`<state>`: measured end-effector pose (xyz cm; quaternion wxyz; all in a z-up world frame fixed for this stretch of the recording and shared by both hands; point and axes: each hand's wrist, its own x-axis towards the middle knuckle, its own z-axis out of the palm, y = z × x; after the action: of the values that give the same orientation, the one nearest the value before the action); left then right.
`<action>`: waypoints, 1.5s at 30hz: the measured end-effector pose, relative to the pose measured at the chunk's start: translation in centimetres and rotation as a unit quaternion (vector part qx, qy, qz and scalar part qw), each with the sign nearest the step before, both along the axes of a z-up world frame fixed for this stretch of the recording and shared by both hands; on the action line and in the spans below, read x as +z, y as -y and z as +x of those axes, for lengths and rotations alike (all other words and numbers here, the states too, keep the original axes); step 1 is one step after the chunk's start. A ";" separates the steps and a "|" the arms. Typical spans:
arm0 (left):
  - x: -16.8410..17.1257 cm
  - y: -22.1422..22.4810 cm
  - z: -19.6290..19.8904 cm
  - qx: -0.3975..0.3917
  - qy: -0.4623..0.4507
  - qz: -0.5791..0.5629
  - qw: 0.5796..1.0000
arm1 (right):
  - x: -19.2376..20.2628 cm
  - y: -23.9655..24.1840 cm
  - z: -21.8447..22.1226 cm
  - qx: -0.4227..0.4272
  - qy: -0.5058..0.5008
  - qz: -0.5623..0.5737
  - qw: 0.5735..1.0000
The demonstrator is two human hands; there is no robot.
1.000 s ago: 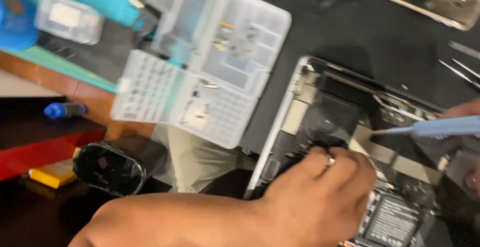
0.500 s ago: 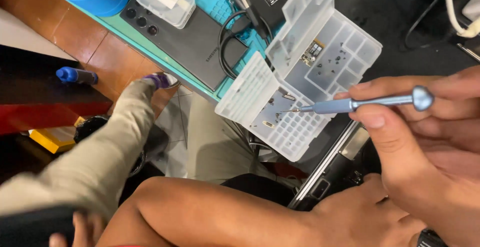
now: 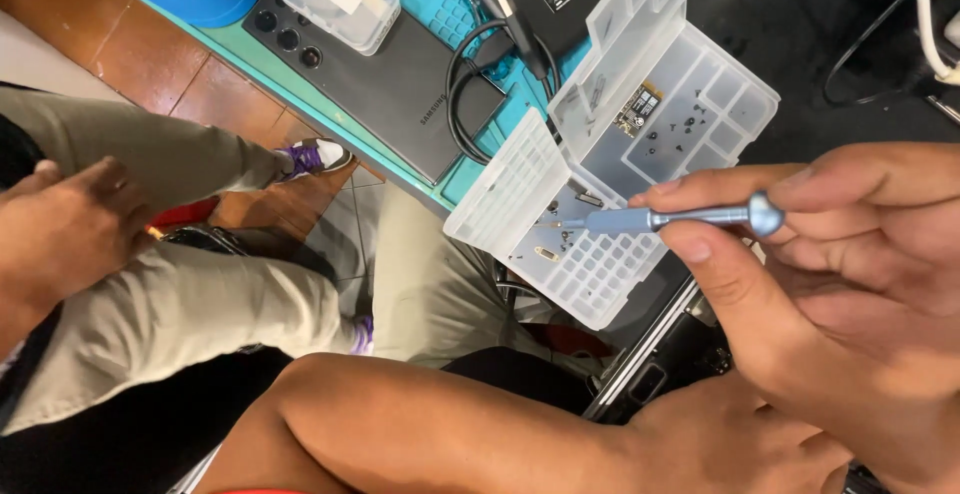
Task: Removing small screws from a laptop's internal components using precision screwdrivers and organizing them in a parts tray.
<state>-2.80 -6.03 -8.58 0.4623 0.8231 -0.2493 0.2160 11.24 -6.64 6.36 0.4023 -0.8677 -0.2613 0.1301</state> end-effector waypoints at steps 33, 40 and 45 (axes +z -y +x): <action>6.9 -5.5 1.6 0.026 0.007 0.263 0.964 | -6.8 23.5 -10.7 -0.231 0.048 0.262 0.936; 7.5 -5.5 2.6 -0.016 -0.008 0.266 0.964 | -5.8 19.7 -13.4 -0.344 0.012 0.338 0.876; 7.7 -5.4 2.5 -0.024 -0.013 0.313 0.949 | -6.5 19.2 -14.1 -0.368 -0.011 0.296 0.881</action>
<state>-0.31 -0.65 -0.93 0.1894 0.9231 -0.3177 0.1049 -2.83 -25.87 -0.15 0.6626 -0.7401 0.0547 -0.1008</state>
